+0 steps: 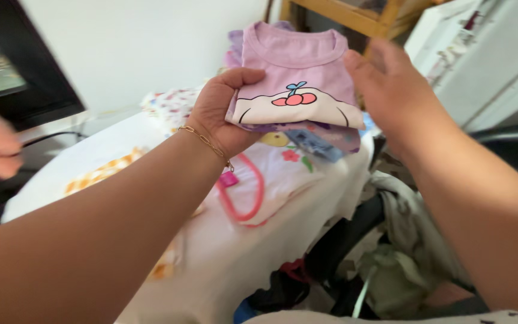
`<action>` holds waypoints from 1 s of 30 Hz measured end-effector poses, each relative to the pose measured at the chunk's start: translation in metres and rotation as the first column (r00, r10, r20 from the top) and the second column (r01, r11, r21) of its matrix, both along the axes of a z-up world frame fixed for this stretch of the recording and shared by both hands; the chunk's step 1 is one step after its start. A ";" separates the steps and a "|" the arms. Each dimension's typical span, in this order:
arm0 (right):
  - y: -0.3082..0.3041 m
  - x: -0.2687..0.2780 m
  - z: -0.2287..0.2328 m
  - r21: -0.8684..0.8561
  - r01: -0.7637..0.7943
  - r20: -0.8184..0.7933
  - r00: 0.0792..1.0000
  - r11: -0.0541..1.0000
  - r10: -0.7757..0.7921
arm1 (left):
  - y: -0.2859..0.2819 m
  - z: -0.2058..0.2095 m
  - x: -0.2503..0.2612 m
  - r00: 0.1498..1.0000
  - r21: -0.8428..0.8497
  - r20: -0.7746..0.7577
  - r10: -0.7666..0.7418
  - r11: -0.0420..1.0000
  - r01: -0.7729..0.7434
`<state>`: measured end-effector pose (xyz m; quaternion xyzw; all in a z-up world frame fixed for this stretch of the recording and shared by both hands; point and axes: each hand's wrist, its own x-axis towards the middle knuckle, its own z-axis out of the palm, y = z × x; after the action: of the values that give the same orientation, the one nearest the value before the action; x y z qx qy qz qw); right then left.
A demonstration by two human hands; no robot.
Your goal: The person folds several small garments including pink shorts, a white top with a duck graphic, and yellow checkered shorts. They then stack multiple folded shirts and shorts on a printer surface, arranging them into neat piles.
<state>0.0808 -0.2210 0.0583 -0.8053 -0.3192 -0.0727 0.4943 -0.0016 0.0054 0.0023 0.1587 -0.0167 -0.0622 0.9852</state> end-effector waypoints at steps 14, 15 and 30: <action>0.149 -0.106 -0.023 0.590 -0.465 -0.702 0.108 0.661 0.703 | 0.076 0.008 -0.213 0.876 0.511 0.011 0.482 0.750 -0.419; 0.161 -0.123 -0.022 0.603 -0.470 -0.705 0.064 0.644 0.707 | 0.085 0.011 -0.234 0.862 0.550 -0.002 0.506 0.721 -0.422; 0.317 -0.271 -0.040 0.705 -0.616 -0.626 -0.307 0.352 0.717 | 0.201 0.035 -0.438 0.679 0.721 0.056 0.732 0.441 -0.535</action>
<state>-0.1904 0.0957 0.0184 -0.3118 -0.3567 0.6872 0.5507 -0.4400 0.2066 0.0372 0.4954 0.2002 0.2931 0.7929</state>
